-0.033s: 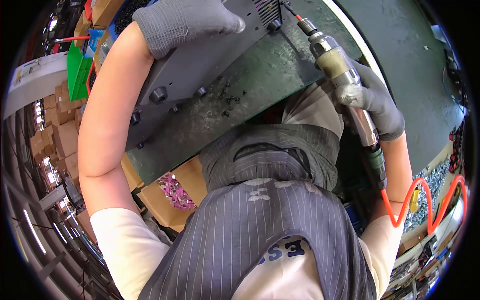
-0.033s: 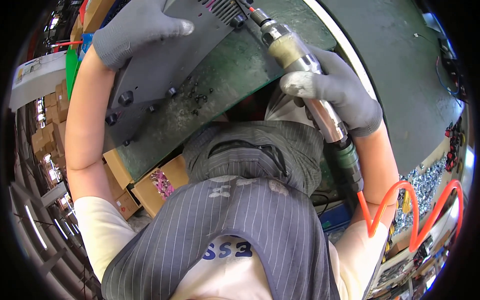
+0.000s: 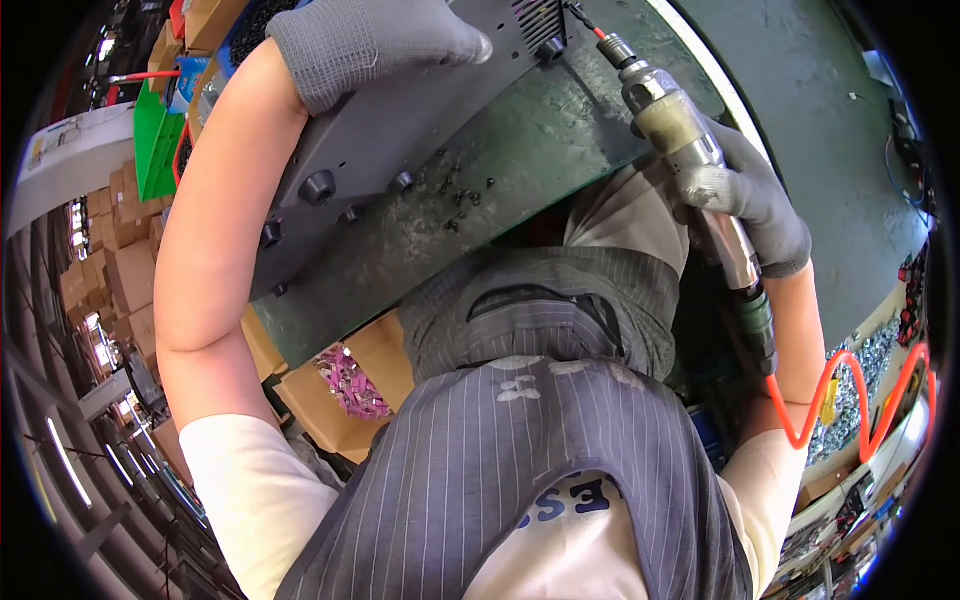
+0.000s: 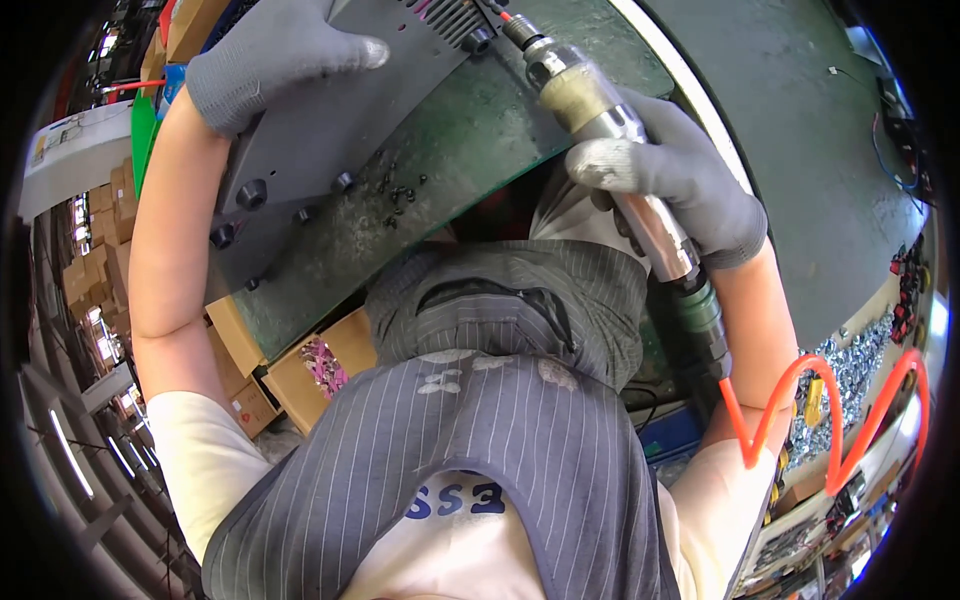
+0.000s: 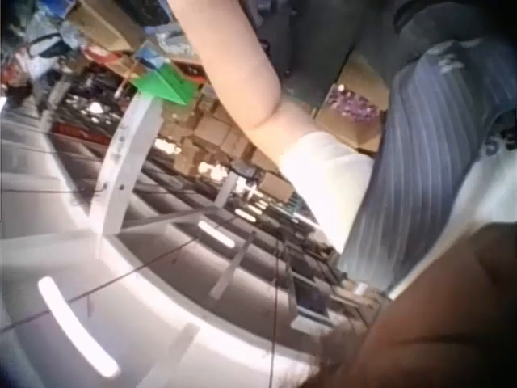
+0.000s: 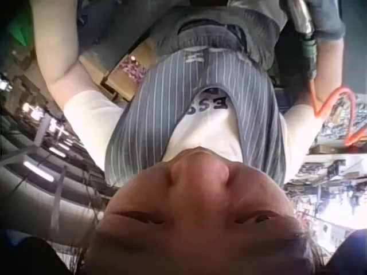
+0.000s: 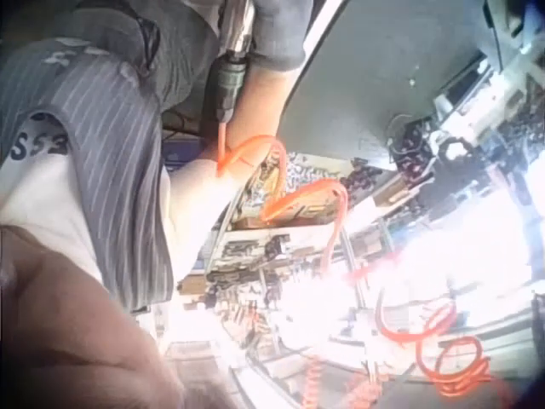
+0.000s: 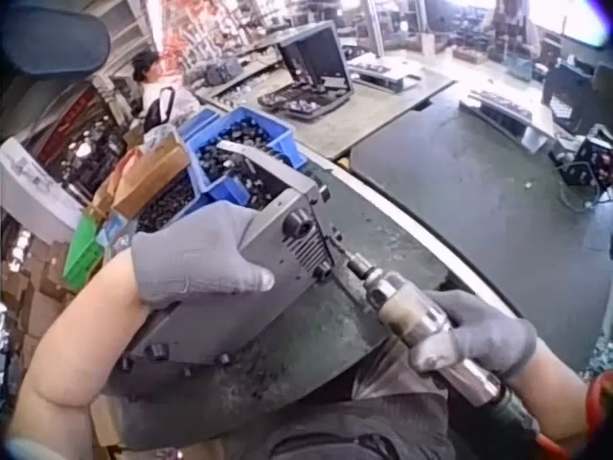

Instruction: The person is assembling metal enclosures for electronic equipment, involving screwing panels together and installing components.

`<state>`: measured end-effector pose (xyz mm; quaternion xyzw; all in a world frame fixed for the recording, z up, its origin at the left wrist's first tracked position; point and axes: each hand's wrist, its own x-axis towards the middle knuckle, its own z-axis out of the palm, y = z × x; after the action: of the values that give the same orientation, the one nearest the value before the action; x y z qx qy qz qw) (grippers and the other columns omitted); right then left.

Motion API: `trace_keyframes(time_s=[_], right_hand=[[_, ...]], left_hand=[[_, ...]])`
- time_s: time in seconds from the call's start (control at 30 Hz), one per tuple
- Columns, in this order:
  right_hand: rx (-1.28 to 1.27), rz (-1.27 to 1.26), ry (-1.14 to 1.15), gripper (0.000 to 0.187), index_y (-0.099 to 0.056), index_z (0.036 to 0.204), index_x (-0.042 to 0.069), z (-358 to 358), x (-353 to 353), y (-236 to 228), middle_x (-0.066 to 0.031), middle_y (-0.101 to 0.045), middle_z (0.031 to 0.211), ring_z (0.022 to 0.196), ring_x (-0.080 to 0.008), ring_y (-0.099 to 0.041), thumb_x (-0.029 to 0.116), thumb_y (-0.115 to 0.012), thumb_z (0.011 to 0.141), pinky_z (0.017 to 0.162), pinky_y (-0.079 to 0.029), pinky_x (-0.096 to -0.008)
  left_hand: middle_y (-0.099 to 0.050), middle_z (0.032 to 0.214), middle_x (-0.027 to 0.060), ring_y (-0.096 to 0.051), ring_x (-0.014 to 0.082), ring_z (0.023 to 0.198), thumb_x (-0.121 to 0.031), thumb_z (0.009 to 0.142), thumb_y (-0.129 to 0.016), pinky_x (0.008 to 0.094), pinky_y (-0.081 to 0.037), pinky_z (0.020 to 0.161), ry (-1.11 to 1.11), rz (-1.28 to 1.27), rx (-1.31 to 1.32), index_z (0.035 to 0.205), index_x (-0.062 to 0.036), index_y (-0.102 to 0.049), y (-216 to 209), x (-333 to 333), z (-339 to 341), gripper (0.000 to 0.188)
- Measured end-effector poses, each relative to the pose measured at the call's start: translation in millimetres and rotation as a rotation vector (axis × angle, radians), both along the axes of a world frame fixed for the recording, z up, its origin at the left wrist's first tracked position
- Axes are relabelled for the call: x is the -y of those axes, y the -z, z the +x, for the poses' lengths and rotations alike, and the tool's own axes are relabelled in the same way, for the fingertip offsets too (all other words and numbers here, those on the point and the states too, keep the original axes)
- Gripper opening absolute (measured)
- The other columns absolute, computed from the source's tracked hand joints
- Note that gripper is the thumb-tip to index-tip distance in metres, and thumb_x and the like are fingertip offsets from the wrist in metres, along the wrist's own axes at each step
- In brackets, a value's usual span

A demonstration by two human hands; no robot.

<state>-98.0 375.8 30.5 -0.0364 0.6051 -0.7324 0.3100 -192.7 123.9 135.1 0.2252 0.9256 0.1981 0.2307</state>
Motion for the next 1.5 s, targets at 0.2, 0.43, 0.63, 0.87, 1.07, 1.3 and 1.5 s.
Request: trace_keyframes(time_s=[0.2,0.43,0.63,0.87,1.07,1.3,1.5], right_hand=[[-0.157,0.113,-0.045,0.057,-0.054,0.113,-0.003,-10.6,-12.4,13.2,-0.0032,-0.056,0.083,0.07,-0.0093,-0.054,0.029,-0.071,0.069,0.062,-0.045,-0.0228],[-0.204,0.153,-0.111,0.055,-0.055,0.114,-0.003,-15.2,-8.2,4.1,-0.0018,-0.057,0.089,0.078,-0.0073,-0.053,0.028,-0.072,0.072,0.071,-0.045,-0.0222],[-0.175,0.286,-0.116,0.072,-0.047,0.125,-0.004,-18.6,-10.2,5.9,-0.0053,-0.055,0.098,0.086,-0.012,-0.053,0.031,-0.073,0.067,0.078,-0.044,-0.0244],[-0.372,0.258,-0.03,0.061,-0.054,0.116,-0.002,-7.2,-5.0,9.1,-0.0042,-0.058,0.096,0.087,-0.0114,-0.053,0.032,-0.076,0.07,0.08,-0.044,-0.0261],[-0.02,0.277,0.002,0.083,-0.049,0.121,-0.004,44.5,-9.6,23.6,-0.0028,-0.054,0.095,0.086,-0.0127,-0.05,0.037,-0.079,0.055,0.079,-0.04,-0.0252],[0.028,0.182,-0.025,0.069,-0.05,0.119,-0.004,82.0,0.4,50.7,-0.0032,-0.058,0.092,0.084,-0.0117,-0.051,0.026,-0.081,0.065,0.08,-0.042,-0.0272],[0.094,0.129,0.018,0.066,-0.051,0.117,-0.003,89.9,9.1,55.1,-0.0038,-0.058,0.093,0.082,-0.0112,-0.051,0.025,-0.08,0.066,0.077,-0.042,-0.0263]], left_hand=[[-0.065,0.08,0.0093,-0.059,0.0141,0.073,-0.015,0.068,-0.069,0.0284,-0.047,0.069,-0.06,-0.032,0.067,0.096,0.0031,-0.062,4.2,-5.0,-5.6,0.034],[-0.066,0.082,0.0104,-0.059,0.0159,0.074,-0.016,0.068,-0.068,0.0293,-0.047,0.071,-0.026,-0.046,-0.024,0.099,0.0043,-0.061,0.5,-4.5,0.3,0.037],[-0.066,0.083,0.01,-0.059,0.0144,0.075,-0.016,0.069,-0.068,0.029,-0.047,0.071,0.0,-0.003,-0.038,0.1,0.0044,-0.061,0.4,-4.2,0.8,0.038],[-0.062,0.094,0.016,-0.059,0.0226,0.087,-0.02,0.07,-0.069,0.0336,-0.047,0.079,0.009,-0.081,-0.23,0.109,0.0017,-0.057,10.1,-4.5,3.8,0.046],[-0.054,0.076,0.0017,-0.052,0.0215,0.067,-0.021,0.07,-0.069,0.0352,-0.045,0.06,0.203,0.009,-0.955,0.091,-0.0223,-0.062,32.6,26.0,87.6,0.021],[-0.062,0.082,0.0053,-0.061,0.0247,0.075,-0.019,0.078,-0.063,0.0349,-0.049,0.066,-0.21,-0.06,-0.493,0.094,-0.0132,-0.067,97.9,30.0,142.5,0.018],[-0.059,0.079,0.003,-0.057,0.0234,0.074,-0.02,0.075,-0.064,0.0353,-0.048,0.062,-0.176,-0.157,-0.594,0.086,-0.0141,-0.065,118.8,22.6,132.6,0.012]])
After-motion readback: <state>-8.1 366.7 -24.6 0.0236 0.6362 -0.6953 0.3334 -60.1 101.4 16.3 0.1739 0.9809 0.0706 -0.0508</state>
